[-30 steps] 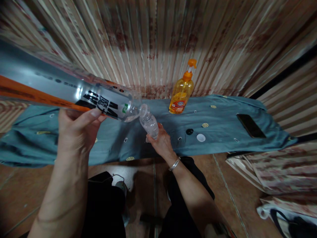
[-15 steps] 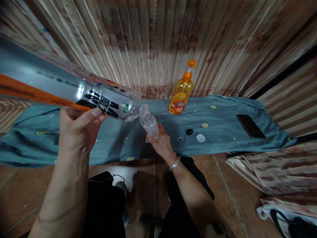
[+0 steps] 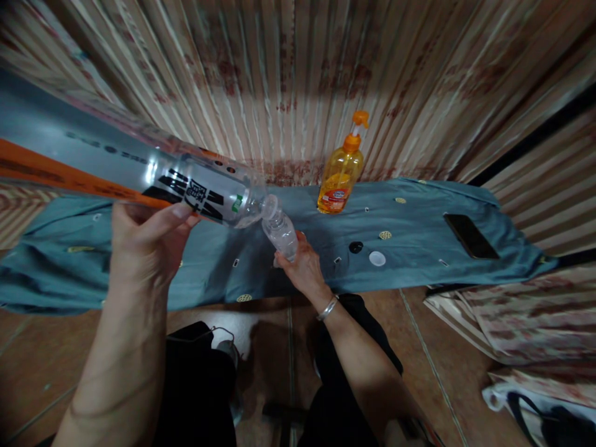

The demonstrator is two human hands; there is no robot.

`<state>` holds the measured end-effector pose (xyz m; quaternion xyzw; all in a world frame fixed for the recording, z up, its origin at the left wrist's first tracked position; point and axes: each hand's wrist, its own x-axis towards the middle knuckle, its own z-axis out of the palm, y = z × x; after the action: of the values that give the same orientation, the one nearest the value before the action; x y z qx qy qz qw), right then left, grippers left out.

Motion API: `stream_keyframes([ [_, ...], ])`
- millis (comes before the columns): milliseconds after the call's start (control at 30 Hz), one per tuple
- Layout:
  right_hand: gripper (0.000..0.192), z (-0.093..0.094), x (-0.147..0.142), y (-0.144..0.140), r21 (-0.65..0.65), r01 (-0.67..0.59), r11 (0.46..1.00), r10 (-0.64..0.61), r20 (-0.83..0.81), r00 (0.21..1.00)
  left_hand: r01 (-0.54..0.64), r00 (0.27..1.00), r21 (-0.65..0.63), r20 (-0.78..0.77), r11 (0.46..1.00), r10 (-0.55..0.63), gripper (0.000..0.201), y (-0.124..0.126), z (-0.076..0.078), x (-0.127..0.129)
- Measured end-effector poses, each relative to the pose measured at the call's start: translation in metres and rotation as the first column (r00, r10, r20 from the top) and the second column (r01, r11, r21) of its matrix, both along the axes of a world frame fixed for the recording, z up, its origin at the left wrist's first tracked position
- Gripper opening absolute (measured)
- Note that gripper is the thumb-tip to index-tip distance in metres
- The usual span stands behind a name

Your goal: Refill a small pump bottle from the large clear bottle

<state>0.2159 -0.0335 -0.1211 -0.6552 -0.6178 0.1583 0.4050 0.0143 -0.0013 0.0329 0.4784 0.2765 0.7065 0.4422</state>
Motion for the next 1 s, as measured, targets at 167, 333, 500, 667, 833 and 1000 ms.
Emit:
stream_keyframes([
  [167,0.055,-0.0008,0.0000,0.0002,0.005,-0.008,1.000,0.008,0.003,1.000,0.006,0.999,-0.005,0.033,1.000,-0.006,0.049,0.0013,-0.0013,0.0001],
  [333,0.056,-0.0007,-0.0009,0.0006,0.015,-0.004,1.000,0.004,0.003,1.000,0.027,0.999,0.044,-0.022,0.999,-0.026,0.059,0.0037,-0.0046,-0.0022],
  [500,0.058,0.0004,-0.0013,0.0006,-0.010,0.001,1.000,-0.001,0.009,1.000,0.048,0.999,0.076,-0.027,0.996,-0.046,0.074,0.0051,-0.0040,-0.0019],
  [667,0.057,-0.0008,-0.0009,0.0010,0.002,0.000,1.000,0.000,0.000,1.000,0.065,0.998,0.112,-0.031,0.992,-0.062,0.076,0.0073,-0.0035,-0.0001],
  [833,0.056,-0.0037,0.0001,0.0014,0.028,-0.008,1.000,0.008,0.008,1.000,0.081,0.996,0.122,-0.044,0.989,-0.076,0.070,0.0089,-0.0044,0.0001],
  [1000,0.060,-0.0056,0.0012,0.0015,0.022,-0.008,1.000,0.008,0.015,1.000,0.084,0.996,0.114,-0.025,0.990,-0.082,0.068,0.0097,-0.0052,0.0006],
])
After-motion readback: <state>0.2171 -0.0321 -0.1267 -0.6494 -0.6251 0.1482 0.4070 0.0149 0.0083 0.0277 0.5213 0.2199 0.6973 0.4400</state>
